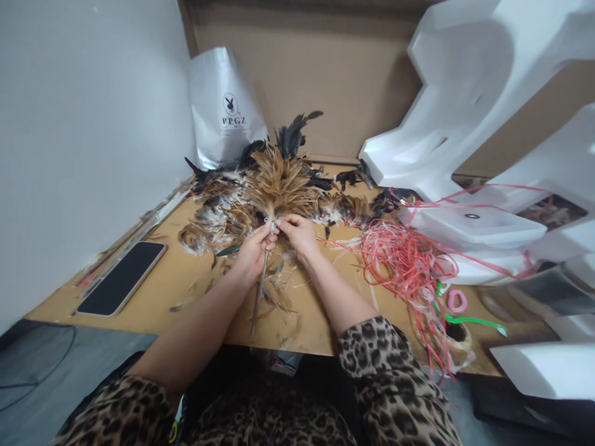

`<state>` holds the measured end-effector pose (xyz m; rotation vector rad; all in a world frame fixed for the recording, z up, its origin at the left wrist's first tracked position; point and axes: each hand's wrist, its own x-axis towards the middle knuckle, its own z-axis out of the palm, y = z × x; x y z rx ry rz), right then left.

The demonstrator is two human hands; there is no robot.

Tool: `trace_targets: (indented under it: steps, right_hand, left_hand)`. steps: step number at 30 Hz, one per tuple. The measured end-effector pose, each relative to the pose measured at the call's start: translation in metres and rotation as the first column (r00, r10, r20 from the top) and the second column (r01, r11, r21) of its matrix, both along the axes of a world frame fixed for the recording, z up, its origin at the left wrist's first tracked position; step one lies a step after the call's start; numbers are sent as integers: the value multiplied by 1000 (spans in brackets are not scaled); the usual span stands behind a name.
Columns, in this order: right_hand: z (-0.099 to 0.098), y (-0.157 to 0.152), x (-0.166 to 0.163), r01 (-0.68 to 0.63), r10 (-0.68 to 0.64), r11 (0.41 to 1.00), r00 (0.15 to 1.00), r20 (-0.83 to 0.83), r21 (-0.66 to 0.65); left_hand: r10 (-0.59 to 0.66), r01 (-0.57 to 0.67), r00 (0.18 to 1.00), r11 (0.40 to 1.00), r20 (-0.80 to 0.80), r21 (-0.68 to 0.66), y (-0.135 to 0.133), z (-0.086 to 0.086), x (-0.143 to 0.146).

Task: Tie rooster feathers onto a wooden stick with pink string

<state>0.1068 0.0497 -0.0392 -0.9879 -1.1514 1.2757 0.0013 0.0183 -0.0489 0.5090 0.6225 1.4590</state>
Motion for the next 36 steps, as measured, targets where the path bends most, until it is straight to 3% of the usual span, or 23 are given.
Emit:
trace_targets:
  steps: [8, 16, 22, 32, 36]
  right_hand:
    - [0, -1, 2, -1, -4, 997, 998, 67, 71]
    - [-2, 4, 8, 117, -169, 965, 961, 217, 236]
    - [-2, 2, 6, -98, 58, 988, 950, 306, 117]
    - [5, -1, 1, -57, 59, 998, 996, 72, -31]
    - [10, -8, -4, -26, 29, 999, 997, 78, -31]
  left_hand:
    - [-17, 17, 1000, 1000, 6, -8, 0, 0, 0]
    - [30, -30, 999, 999, -24, -13, -1, 8, -2]
    - [44, -43, 998, 999, -46, 23, 2, 8, -7]
    - [129, -121, 969, 992, -213, 46, -1, 11, -3]
    - [155, -147, 942, 988, -298, 47, -3, 9, -3]
